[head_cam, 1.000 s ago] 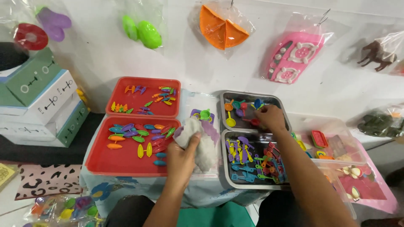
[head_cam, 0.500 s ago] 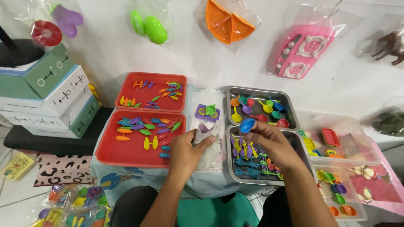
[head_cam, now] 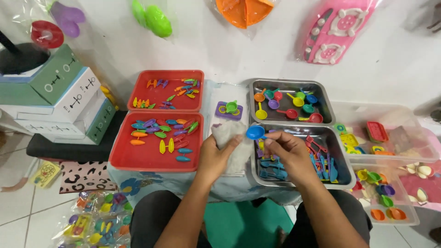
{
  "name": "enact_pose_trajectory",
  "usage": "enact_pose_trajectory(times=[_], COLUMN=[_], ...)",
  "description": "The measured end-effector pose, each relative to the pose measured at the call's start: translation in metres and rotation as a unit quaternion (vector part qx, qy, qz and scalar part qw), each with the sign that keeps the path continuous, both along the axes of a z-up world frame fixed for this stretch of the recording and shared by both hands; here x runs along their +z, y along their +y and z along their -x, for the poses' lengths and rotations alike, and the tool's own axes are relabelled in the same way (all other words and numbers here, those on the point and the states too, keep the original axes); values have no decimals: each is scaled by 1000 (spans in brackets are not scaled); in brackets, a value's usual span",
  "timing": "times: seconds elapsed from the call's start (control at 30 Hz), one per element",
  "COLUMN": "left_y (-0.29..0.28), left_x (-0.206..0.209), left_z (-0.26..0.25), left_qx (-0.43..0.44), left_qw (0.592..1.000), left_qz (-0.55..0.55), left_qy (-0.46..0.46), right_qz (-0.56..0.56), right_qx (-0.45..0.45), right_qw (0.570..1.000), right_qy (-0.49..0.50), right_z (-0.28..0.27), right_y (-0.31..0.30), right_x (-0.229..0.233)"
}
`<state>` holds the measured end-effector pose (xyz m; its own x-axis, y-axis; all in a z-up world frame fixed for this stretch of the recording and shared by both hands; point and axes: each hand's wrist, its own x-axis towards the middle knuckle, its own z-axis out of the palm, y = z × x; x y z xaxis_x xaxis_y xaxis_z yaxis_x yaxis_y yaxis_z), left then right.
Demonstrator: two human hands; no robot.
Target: Cleaning and sorting various plastic toy pieces using a cloth.
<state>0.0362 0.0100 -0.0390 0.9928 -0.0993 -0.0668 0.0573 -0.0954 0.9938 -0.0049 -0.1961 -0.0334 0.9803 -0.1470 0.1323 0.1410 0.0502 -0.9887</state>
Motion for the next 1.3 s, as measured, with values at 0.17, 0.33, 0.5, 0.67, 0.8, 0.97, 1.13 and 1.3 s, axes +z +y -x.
enact_pose_trajectory(times=[0.17,0.33,0.5,0.67,0.8,0.97,1.13,1.3], left_y=[-8,-17,-9,-14,-15,-13,-17,-15], left_x=[4,-4,-58,-7,-33,-64,-55,-29], left_z=[8,7,-17,5,1,-7,-1,8], left_qx=[-2,-6,-77,-38,-55,-70,-86,-62], left_qw=[985,948,893,940,953,993,921,956], left_qz=[158,312,442,338,297,83,377,285], left_qy=[73,67,41,1,2,-50,31,-9], right_qz=[59,81,67,69,84,120,112,140], right_qx=[-19,-82,-102,-68,-21,-13,-20,5], right_qw=[998,993,992,995,995,992,993,989], right_qy=[-7,-22,-31,-34,-45,-21,-28,-48], right_z=[11,7,6,9,15,15,10,13], right_y=[19,22,22,21,21,27,21,21], right_x=[6,-11,-8,-11,-1,-2,-3,6])
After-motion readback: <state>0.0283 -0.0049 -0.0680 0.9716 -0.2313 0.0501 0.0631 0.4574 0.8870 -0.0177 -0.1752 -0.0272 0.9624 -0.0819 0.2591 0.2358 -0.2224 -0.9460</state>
